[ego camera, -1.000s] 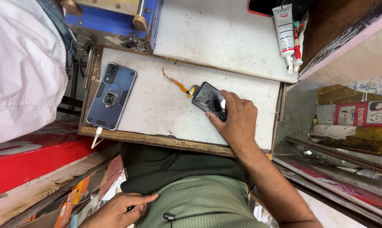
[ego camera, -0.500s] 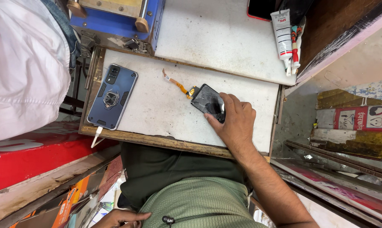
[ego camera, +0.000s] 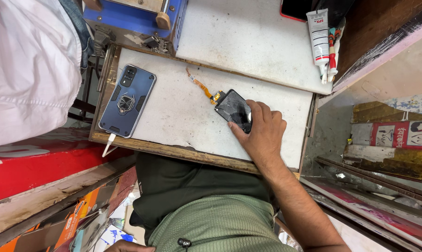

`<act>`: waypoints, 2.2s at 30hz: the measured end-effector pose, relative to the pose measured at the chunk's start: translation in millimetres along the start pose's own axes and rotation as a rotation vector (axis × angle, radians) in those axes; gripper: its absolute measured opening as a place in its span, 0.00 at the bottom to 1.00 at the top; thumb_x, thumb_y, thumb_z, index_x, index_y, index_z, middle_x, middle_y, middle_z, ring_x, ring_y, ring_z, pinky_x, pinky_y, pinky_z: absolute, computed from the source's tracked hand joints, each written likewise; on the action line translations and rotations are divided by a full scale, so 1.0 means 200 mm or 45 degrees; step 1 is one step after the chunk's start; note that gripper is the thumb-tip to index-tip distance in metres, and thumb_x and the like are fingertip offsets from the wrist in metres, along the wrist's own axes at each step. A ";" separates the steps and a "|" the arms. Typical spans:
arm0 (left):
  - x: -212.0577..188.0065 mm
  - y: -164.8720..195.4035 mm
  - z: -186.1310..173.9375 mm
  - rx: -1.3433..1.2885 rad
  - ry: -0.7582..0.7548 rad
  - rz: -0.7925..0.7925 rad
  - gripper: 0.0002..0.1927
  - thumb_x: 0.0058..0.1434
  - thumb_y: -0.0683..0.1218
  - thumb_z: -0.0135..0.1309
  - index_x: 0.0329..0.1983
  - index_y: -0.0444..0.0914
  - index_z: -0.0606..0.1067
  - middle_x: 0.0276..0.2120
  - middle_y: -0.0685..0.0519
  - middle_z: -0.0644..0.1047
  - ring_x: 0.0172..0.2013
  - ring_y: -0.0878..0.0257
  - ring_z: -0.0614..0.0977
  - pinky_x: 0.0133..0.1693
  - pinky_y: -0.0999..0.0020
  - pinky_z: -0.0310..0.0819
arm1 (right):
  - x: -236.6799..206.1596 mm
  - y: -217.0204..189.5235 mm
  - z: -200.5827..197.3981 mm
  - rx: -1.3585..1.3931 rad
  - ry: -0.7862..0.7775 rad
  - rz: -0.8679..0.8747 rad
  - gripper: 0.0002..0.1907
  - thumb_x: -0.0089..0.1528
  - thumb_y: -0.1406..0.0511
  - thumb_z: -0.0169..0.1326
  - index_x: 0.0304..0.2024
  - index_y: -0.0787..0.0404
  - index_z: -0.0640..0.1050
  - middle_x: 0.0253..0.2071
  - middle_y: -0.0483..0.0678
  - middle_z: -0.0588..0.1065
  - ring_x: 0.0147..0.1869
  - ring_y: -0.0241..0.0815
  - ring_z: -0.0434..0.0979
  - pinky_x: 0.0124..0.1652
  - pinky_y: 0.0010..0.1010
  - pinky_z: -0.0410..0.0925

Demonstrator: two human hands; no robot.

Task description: The person works at a repair bench on a cracked smartphone display panel with an attached flex cable. They open a small blue container of adhesive, apply it along the edge of the display panel, and press and reposition the panel on the bench while handling the flex cable.

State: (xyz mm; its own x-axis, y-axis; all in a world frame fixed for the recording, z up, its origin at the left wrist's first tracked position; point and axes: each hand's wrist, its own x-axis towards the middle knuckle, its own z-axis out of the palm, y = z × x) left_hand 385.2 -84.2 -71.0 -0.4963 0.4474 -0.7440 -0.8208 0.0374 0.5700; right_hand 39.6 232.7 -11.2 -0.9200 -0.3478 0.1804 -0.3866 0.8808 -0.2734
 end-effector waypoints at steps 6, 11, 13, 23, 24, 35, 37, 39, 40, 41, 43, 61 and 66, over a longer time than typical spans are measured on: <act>-0.03 0.06 0.06 0.117 0.170 -0.182 0.18 0.67 0.50 0.58 0.59 0.41 0.79 0.30 0.54 0.80 0.33 0.66 0.80 0.42 0.69 0.74 | -0.01 0.00 0.01 -0.009 0.004 0.001 0.40 0.53 0.47 0.70 0.62 0.58 0.73 0.56 0.53 0.73 0.48 0.47 0.65 0.46 0.43 0.58; -0.04 0.09 0.11 0.243 0.308 -0.319 0.17 0.67 0.51 0.57 0.56 0.41 0.80 0.31 0.52 0.81 0.34 0.64 0.81 0.44 0.67 0.75 | -0.01 -0.01 0.00 -0.023 0.003 -0.006 0.40 0.54 0.47 0.70 0.61 0.58 0.73 0.56 0.54 0.72 0.49 0.48 0.64 0.46 0.43 0.57; -0.02 0.05 0.10 0.288 0.352 -0.367 0.17 0.67 0.51 0.57 0.55 0.41 0.80 0.31 0.52 0.81 0.34 0.63 0.81 0.44 0.66 0.75 | -0.02 -0.02 0.00 -0.008 -0.003 -0.001 0.40 0.54 0.47 0.70 0.61 0.57 0.73 0.57 0.53 0.72 0.49 0.48 0.64 0.46 0.43 0.57; 0.05 0.02 0.05 0.466 0.475 -0.528 0.16 0.66 0.54 0.56 0.50 0.41 0.81 0.33 0.49 0.82 0.37 0.59 0.83 0.46 0.62 0.76 | -0.02 -0.04 -0.03 0.040 0.022 0.029 0.39 0.54 0.49 0.70 0.62 0.57 0.73 0.58 0.52 0.73 0.49 0.49 0.65 0.48 0.44 0.58; 0.05 0.05 0.05 0.479 0.485 -0.538 0.16 0.66 0.54 0.56 0.49 0.41 0.81 0.33 0.48 0.82 0.37 0.59 0.83 0.47 0.62 0.76 | -0.01 -0.04 -0.03 0.053 0.012 0.044 0.40 0.53 0.49 0.70 0.62 0.57 0.73 0.58 0.52 0.72 0.50 0.50 0.65 0.48 0.44 0.58; 0.11 0.12 -0.03 0.779 0.534 -0.763 0.16 0.65 0.57 0.55 0.43 0.41 0.82 0.35 0.45 0.83 0.40 0.55 0.85 0.49 0.58 0.77 | -0.06 0.04 -0.11 0.197 0.041 -0.088 0.23 0.56 0.60 0.68 0.54 0.55 0.80 0.60 0.48 0.74 0.67 0.55 0.65 0.61 0.50 0.59; 0.12 0.16 -0.03 0.976 0.481 -0.908 0.17 0.65 0.58 0.55 0.42 0.41 0.82 0.36 0.44 0.83 0.41 0.54 0.86 0.50 0.57 0.78 | -0.04 0.03 -0.08 0.158 0.051 -0.155 0.19 0.58 0.61 0.67 0.51 0.54 0.82 0.58 0.45 0.76 0.67 0.55 0.66 0.61 0.50 0.59; 0.12 0.32 -0.05 1.123 0.404 -0.814 0.17 0.65 0.58 0.55 0.41 0.41 0.82 0.36 0.44 0.84 0.41 0.53 0.86 0.50 0.56 0.78 | 0.00 0.00 -0.05 0.134 0.086 -0.211 0.17 0.58 0.61 0.67 0.49 0.55 0.83 0.56 0.45 0.77 0.67 0.55 0.66 0.60 0.50 0.59; 0.11 0.42 -0.04 1.106 0.379 -0.541 0.17 0.65 0.58 0.55 0.40 0.41 0.83 0.36 0.44 0.84 0.41 0.53 0.86 0.50 0.56 0.78 | 0.01 -0.02 -0.04 0.123 0.105 -0.228 0.18 0.57 0.60 0.67 0.49 0.55 0.83 0.56 0.45 0.77 0.66 0.56 0.66 0.59 0.50 0.59; 0.09 0.53 -0.04 1.047 0.311 -0.212 0.15 0.62 0.55 0.54 0.38 0.41 0.82 0.35 0.46 0.85 0.40 0.53 0.87 0.48 0.57 0.79 | 0.02 -0.05 -0.02 0.123 0.124 -0.243 0.18 0.56 0.60 0.67 0.49 0.56 0.83 0.55 0.46 0.77 0.66 0.57 0.66 0.58 0.50 0.59; 0.10 0.76 -0.01 1.071 0.233 0.234 0.12 0.58 0.52 0.55 0.37 0.41 0.82 0.35 0.49 0.85 0.39 0.52 0.86 0.44 0.56 0.79 | 0.02 -0.09 -0.01 0.105 0.143 -0.225 0.18 0.57 0.60 0.67 0.49 0.56 0.83 0.54 0.45 0.77 0.65 0.55 0.67 0.57 0.49 0.59; 0.68 1.50 -0.03 0.706 0.641 1.163 0.08 0.64 0.41 0.54 0.41 0.35 0.82 0.30 0.49 0.81 0.30 0.60 0.79 0.35 0.68 0.73 | 0.00 -0.16 -0.04 0.104 0.220 -0.167 0.12 0.58 0.64 0.66 0.44 0.55 0.83 0.45 0.41 0.78 0.55 0.47 0.70 0.53 0.47 0.58; 0.70 1.45 -0.04 0.728 0.635 1.268 0.07 0.64 0.41 0.54 0.40 0.35 0.81 0.32 0.50 0.81 0.31 0.63 0.80 0.35 0.70 0.73 | 0.02 -0.16 -0.04 0.096 0.212 -0.186 0.16 0.56 0.60 0.67 0.46 0.57 0.83 0.48 0.44 0.78 0.56 0.49 0.70 0.52 0.47 0.58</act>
State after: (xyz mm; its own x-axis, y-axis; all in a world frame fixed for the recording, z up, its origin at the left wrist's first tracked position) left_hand 75.7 -18.7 -12.3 -0.9856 0.1220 0.1169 0.1502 0.3154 0.9370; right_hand 49.2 206.8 5.7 -0.8333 -0.4062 0.3750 -0.5241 0.7964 -0.3018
